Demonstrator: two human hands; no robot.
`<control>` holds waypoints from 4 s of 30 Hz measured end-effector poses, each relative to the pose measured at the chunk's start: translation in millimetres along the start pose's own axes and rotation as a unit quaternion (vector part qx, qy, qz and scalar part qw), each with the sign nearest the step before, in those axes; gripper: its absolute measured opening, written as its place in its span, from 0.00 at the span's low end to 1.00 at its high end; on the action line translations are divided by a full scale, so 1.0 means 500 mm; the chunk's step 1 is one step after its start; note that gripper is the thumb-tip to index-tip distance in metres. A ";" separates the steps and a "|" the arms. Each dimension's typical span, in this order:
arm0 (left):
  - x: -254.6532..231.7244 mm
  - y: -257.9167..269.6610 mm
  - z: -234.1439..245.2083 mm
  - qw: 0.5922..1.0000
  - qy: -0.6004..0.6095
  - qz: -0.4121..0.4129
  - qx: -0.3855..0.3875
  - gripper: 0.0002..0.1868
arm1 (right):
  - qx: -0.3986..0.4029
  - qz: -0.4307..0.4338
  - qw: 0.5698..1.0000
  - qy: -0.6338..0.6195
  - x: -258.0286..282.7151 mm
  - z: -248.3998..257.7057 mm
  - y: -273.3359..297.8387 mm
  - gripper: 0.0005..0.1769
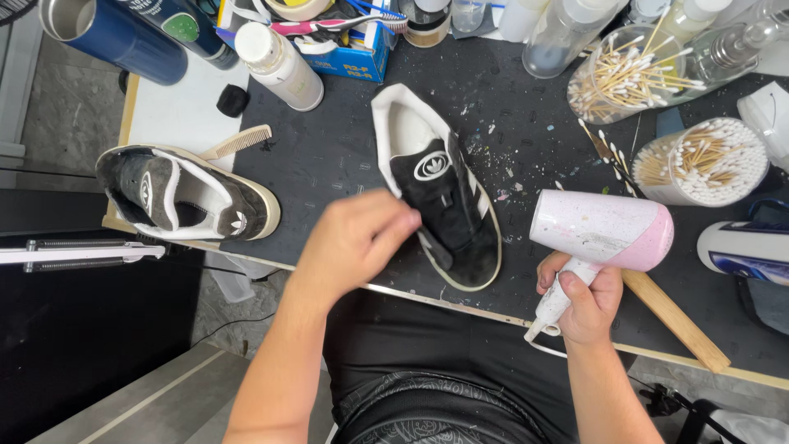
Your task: The person cleans a pair of black and white sneakers by spraying a cleaning solution, brushing the surfaces, and drying them with a hairdryer. They handle both shoes, turning them over to treat different sides and using a cotton swab for detailed cleaning.
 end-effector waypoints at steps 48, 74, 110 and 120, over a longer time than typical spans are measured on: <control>0.020 -0.030 -0.015 0.998 0.017 0.012 -0.063 0.37 | -0.059 -0.028 0.997 -0.039 -0.008 0.019 -0.004 0.21; 0.018 -0.118 0.018 0.974 -0.150 -0.152 0.081 0.57 | 0.012 -0.044 0.999 0.003 0.017 0.052 0.010 0.27; -0.031 0.004 -0.007 0.978 -0.153 -0.075 -0.119 0.20 | -0.089 -0.009 0.995 0.038 -0.010 -0.038 -0.023 0.20; -0.008 -0.009 -0.014 0.978 -0.157 -0.068 -0.118 0.15 | -0.066 -0.014 0.998 0.009 -0.026 -0.009 -0.013 0.22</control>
Point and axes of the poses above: each hand's wrist, its own y-axis away from the middle knuckle, its own z-axis out of the back of the hand, x = y × z, the point moved 3 cm from there along -y, towards the middle knuckle, and after that the axes turned 10 degrees about -x, right-handed, at the moved point
